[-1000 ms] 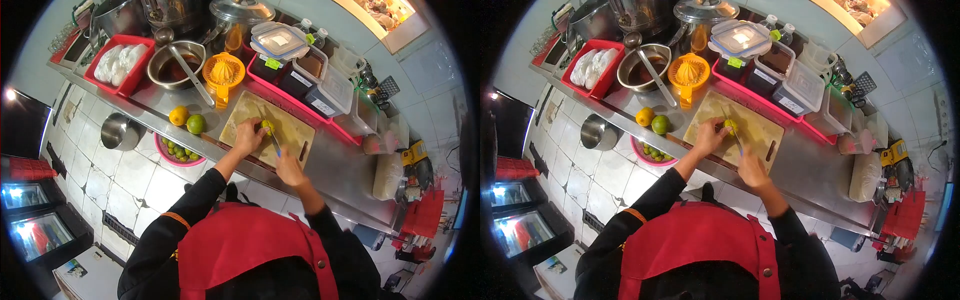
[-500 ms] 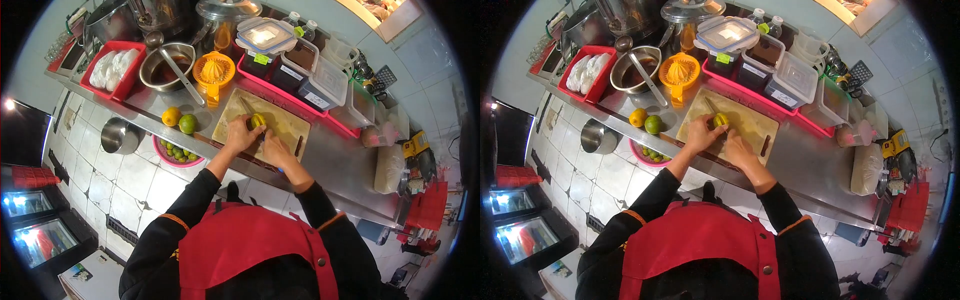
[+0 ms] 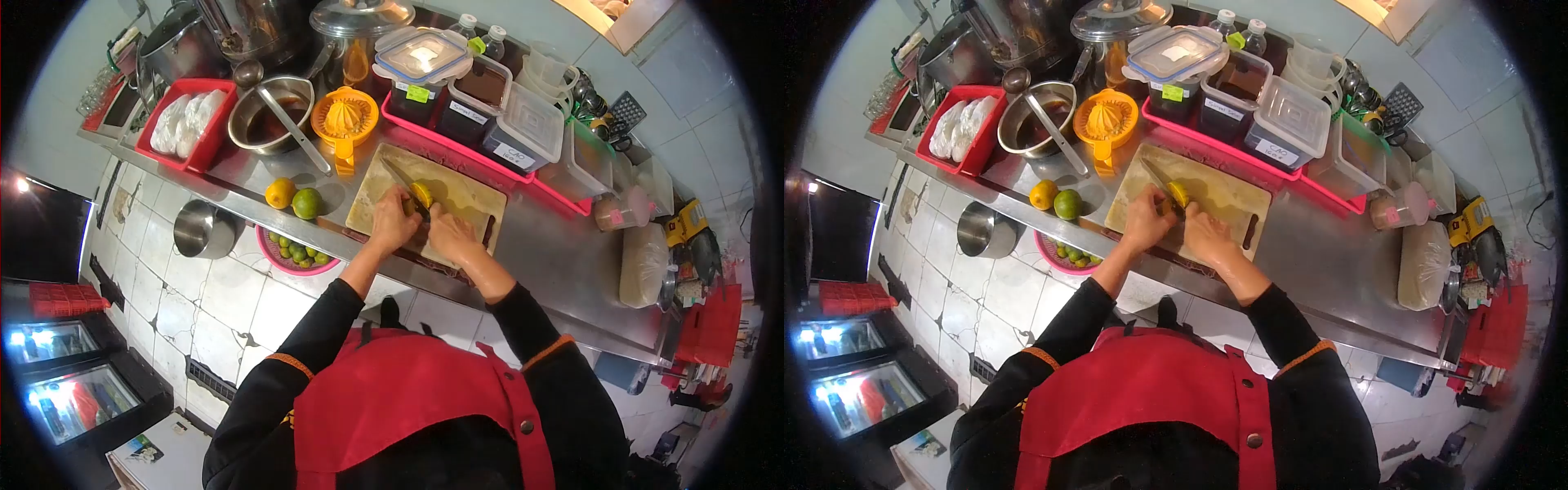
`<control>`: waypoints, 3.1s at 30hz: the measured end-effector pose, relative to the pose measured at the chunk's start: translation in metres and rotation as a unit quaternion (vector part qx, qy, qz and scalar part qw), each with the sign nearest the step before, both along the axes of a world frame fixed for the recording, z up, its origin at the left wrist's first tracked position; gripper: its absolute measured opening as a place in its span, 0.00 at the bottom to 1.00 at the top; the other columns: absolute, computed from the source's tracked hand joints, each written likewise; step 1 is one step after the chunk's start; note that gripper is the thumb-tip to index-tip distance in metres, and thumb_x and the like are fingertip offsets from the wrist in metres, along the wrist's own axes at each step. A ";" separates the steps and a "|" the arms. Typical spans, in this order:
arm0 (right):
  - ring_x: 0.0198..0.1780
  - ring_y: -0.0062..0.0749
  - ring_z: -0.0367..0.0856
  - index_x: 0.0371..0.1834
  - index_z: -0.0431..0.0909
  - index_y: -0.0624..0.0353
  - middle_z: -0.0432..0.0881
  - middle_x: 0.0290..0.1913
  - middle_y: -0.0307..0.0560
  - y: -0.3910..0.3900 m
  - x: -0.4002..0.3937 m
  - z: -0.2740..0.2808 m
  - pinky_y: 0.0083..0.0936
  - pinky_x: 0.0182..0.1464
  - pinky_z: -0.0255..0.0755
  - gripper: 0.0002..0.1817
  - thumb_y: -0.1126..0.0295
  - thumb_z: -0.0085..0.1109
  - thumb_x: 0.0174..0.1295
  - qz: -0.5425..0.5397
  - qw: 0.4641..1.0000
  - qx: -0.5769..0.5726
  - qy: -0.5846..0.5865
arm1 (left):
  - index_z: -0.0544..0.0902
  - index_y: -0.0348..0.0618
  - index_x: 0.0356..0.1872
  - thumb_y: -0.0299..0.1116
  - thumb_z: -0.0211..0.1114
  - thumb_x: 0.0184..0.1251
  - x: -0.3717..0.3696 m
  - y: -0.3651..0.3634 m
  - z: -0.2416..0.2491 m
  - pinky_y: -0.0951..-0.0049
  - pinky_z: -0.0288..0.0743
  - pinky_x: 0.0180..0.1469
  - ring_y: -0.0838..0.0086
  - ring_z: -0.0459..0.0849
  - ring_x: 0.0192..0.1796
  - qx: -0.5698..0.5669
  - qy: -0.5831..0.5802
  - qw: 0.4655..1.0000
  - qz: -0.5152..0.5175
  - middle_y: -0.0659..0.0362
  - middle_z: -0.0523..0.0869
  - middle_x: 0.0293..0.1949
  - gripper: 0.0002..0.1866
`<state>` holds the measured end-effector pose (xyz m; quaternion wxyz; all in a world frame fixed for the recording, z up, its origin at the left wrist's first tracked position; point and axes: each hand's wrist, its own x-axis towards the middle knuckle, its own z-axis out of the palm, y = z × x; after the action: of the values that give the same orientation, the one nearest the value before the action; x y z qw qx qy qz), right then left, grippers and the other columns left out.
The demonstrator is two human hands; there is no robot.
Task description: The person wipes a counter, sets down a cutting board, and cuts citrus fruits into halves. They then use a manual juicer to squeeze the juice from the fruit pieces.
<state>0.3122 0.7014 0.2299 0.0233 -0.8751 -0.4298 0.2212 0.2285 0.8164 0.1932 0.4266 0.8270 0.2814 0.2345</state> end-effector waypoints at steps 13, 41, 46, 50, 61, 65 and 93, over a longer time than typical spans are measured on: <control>0.38 0.58 0.80 0.40 0.64 0.68 0.79 0.31 0.67 -0.017 -0.001 -0.007 0.47 0.41 0.72 0.11 0.71 0.40 0.60 0.001 0.997 0.071 -0.033 | 0.77 0.36 0.32 0.27 0.64 0.42 0.010 -0.020 -0.002 0.59 0.74 0.40 0.51 0.80 0.37 0.019 0.009 1.000 -0.018 0.44 0.81 0.30 0.13; 0.36 0.66 0.75 0.48 0.64 0.59 0.77 0.31 0.68 -0.066 -0.026 0.012 0.53 0.38 0.67 0.15 0.68 0.49 0.59 -0.109 0.963 0.212 0.124 | 0.80 0.43 0.38 0.25 0.63 0.43 -0.029 0.012 0.031 0.55 0.68 0.45 0.52 0.71 0.45 0.282 0.007 0.945 0.164 0.45 0.73 0.43 0.16; 0.35 0.65 0.76 0.51 0.60 0.63 0.77 0.31 0.68 -0.021 -0.031 -0.024 0.52 0.38 0.68 0.19 0.71 0.49 0.58 -0.065 0.966 0.227 0.103 | 0.73 0.42 0.48 0.24 0.62 0.43 -0.085 0.057 0.025 0.56 0.69 0.46 0.50 0.70 0.49 0.283 0.128 0.918 0.245 0.47 0.70 0.48 0.24; 0.33 0.64 0.77 0.52 0.58 0.65 0.77 0.27 0.69 -0.015 -0.028 -0.021 0.51 0.37 0.69 0.21 0.73 0.49 0.56 -0.086 0.974 0.203 0.052 | 0.71 0.41 0.51 0.23 0.64 0.42 -0.099 0.071 0.022 0.57 0.68 0.49 0.50 0.70 0.50 0.222 0.154 0.942 0.199 0.48 0.70 0.48 0.28; 0.31 0.64 0.76 0.53 0.59 0.62 0.76 0.26 0.69 -0.038 -0.035 0.004 0.51 0.34 0.68 0.22 0.79 0.49 0.53 -0.120 0.957 0.264 -0.020 | 0.76 0.40 0.50 0.35 0.71 0.46 -0.050 0.007 0.032 0.67 0.73 0.44 0.57 0.80 0.43 -0.041 -0.085 0.996 0.007 0.48 0.79 0.43 0.27; 0.33 0.65 0.75 0.54 0.61 0.58 0.75 0.28 0.69 -0.028 -0.045 0.002 0.52 0.35 0.67 0.23 0.79 0.48 0.53 -0.145 0.948 0.281 0.020 | 0.78 0.40 0.50 0.33 0.70 0.48 -0.016 0.004 0.019 0.68 0.74 0.42 0.58 0.80 0.40 0.026 -0.107 0.994 0.000 0.49 0.80 0.42 0.25; 0.38 0.68 0.76 0.42 0.59 0.69 0.75 0.31 0.77 0.003 -0.037 0.039 0.53 0.39 0.69 0.11 0.81 0.40 0.55 -0.048 0.998 0.039 -0.005 | 0.80 0.33 0.41 0.41 0.72 0.49 -0.010 0.023 0.004 0.65 0.74 0.42 0.57 0.82 0.39 -0.101 -0.019 0.994 0.027 0.44 0.82 0.36 0.23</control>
<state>0.2754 0.7048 0.2690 0.0656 -0.8942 -0.3961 0.1982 0.2189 0.8393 0.1975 0.5063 0.7673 0.3180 0.2319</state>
